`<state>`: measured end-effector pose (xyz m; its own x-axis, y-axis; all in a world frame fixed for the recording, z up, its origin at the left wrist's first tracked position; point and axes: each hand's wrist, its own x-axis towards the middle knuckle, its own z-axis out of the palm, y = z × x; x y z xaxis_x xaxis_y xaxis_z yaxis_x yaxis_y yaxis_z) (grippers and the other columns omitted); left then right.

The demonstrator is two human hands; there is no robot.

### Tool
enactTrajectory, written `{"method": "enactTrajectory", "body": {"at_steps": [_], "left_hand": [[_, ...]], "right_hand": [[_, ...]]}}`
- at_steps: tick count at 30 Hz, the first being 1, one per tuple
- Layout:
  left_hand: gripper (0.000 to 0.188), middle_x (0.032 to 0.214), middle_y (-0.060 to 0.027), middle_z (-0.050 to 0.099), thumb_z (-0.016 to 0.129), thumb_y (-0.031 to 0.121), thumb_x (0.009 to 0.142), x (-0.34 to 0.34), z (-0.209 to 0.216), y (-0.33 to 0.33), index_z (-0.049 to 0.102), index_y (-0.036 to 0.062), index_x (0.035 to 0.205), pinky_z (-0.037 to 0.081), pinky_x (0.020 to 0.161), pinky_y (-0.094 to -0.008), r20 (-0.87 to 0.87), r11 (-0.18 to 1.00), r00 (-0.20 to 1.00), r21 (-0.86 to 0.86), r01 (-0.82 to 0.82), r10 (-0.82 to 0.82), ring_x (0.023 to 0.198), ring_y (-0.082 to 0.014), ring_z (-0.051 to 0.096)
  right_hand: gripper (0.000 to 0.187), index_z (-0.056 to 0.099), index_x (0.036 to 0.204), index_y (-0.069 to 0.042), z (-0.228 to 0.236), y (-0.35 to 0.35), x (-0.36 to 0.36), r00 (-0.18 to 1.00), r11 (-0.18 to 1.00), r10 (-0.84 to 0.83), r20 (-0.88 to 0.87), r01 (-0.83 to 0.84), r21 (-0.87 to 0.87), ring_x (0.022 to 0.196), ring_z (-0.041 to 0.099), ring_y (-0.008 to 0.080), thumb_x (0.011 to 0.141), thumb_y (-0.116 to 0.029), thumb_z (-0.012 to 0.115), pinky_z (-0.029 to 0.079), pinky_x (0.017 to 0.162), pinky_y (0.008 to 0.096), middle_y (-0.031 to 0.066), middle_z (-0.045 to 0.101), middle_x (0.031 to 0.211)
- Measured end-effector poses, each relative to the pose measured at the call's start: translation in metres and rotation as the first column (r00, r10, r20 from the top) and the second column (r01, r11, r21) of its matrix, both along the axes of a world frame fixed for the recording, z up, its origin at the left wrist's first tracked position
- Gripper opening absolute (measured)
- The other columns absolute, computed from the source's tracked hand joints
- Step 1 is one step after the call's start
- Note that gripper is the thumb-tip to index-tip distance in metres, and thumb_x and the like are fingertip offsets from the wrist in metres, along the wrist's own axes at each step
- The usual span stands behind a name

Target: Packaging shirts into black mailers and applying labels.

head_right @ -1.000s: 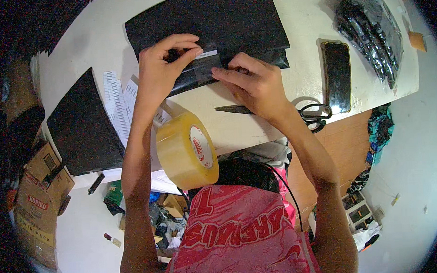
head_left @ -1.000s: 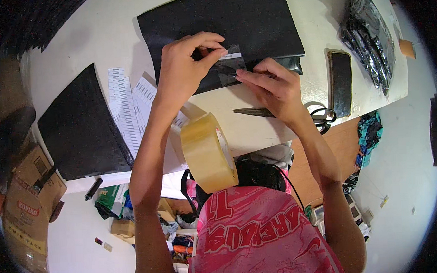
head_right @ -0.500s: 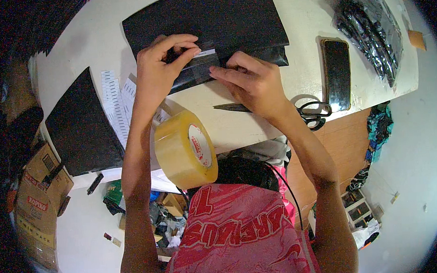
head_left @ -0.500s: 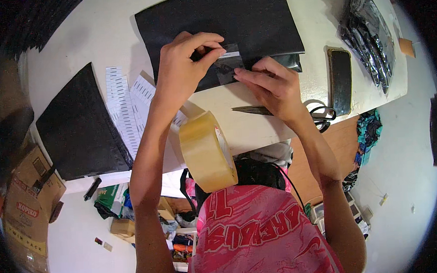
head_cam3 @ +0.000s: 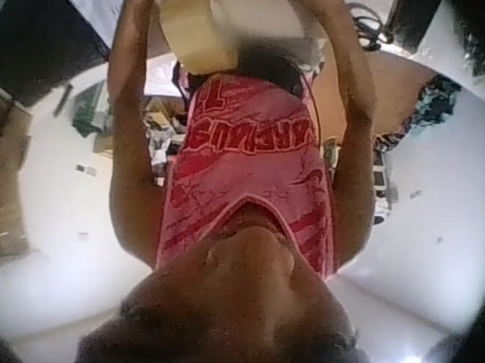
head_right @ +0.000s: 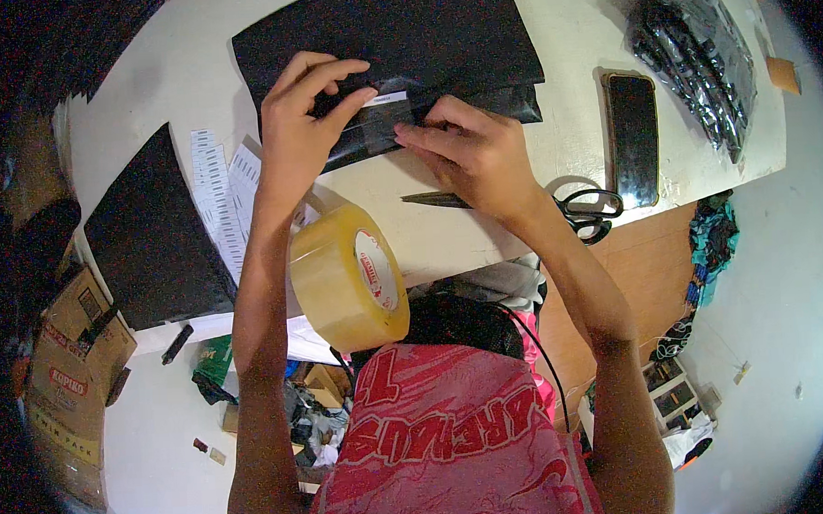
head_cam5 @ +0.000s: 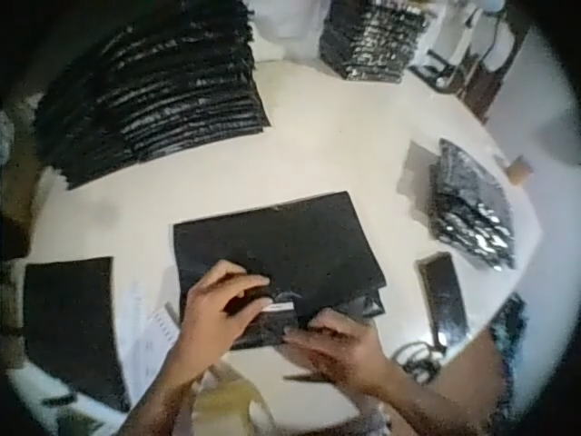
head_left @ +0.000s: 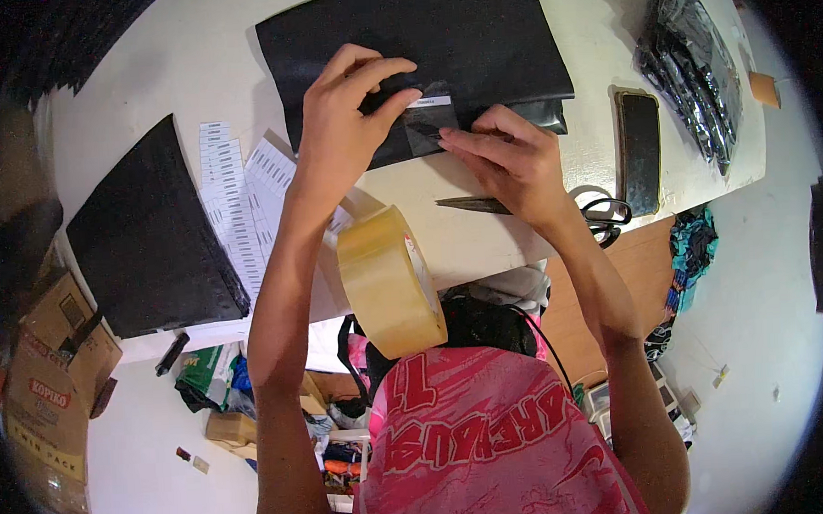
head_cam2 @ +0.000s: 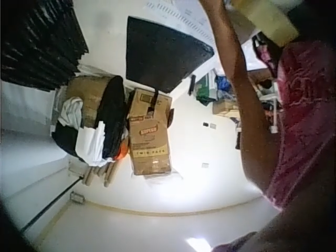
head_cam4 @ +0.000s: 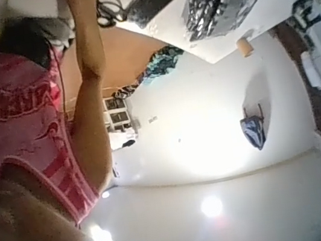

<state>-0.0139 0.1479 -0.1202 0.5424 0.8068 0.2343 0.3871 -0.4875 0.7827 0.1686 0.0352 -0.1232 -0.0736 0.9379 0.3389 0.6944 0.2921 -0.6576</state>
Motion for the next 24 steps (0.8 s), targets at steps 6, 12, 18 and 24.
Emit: {"method": "enactTrajectory", "body": {"at_steps": [6, 12, 18, 24], "left_hand": [[0.024, 0.086, -0.0079, 0.058, 0.076, 0.008, 0.077, -0.003, -0.001, 0.003, 0.07, 0.0059, 0.099, 0.047, 0.06, -0.0321, 0.05, 1.0, 0.999, 0.025, 0.004, -0.005, 0.071, -0.0197, 0.059], [0.023, 0.078, -0.0084, 0.057, 0.077, 0.011, 0.076, -0.015, 0.021, -0.006, 0.071, 0.006, 0.098, 0.046, 0.061, -0.0327, -0.068, 0.99, 0.994, -0.116, 0.082, -0.091, 0.068, -0.0203, 0.057], [0.034, 0.082, -0.0065, 0.057, 0.078, 0.019, 0.073, -0.022, 0.017, -0.009, 0.073, 0.0115, 0.105, 0.043, 0.081, -0.0363, -0.172, 0.985, 0.972, -0.099, 0.143, -0.158, 0.084, -0.0241, 0.055], [0.04, 0.085, -0.0064, 0.056, 0.079, 0.019, 0.072, -0.025, 0.022, -0.012, 0.071, 0.0133, 0.111, 0.045, 0.08, -0.0353, -0.238, 0.981, 0.958, 0.067, 0.18, -0.159, 0.086, -0.0241, 0.055]], "right_hand": [[0.024, 0.074, 0.094, -0.013, 0.002, 0.0, -0.007, 0.999, 0.999, -0.04, 0.003, 0.04, -0.026, 0.058, 0.06, 0.0199, 0.071, -0.006, 0.076, 0.051, 0.052, 0.0316, 0.0037, 0.058, 0.075], [0.015, 0.074, 0.091, -0.011, 0.005, -0.001, -0.006, 0.996, 0.993, -0.088, -0.002, 0.088, -0.076, 0.058, 0.061, 0.0215, 0.075, -0.012, 0.075, 0.05, 0.053, 0.0324, 0.0054, 0.06, 0.077], [0.018, 0.073, 0.095, -0.01, 0.006, -0.005, -0.004, 0.998, 0.995, -0.056, -0.009, 0.055, -0.084, 0.063, 0.063, 0.024, 0.077, -0.014, 0.072, 0.052, 0.058, 0.0345, 0.0067, 0.06, 0.081], [0.026, 0.072, 0.102, -0.011, 0.023, -0.019, 0.001, 0.994, 0.994, 0.015, 0.111, -0.002, -0.11, 0.071, 0.064, 0.0249, 0.076, -0.015, 0.07, 0.054, 0.064, 0.0356, 0.0073, 0.059, 0.088]]}}
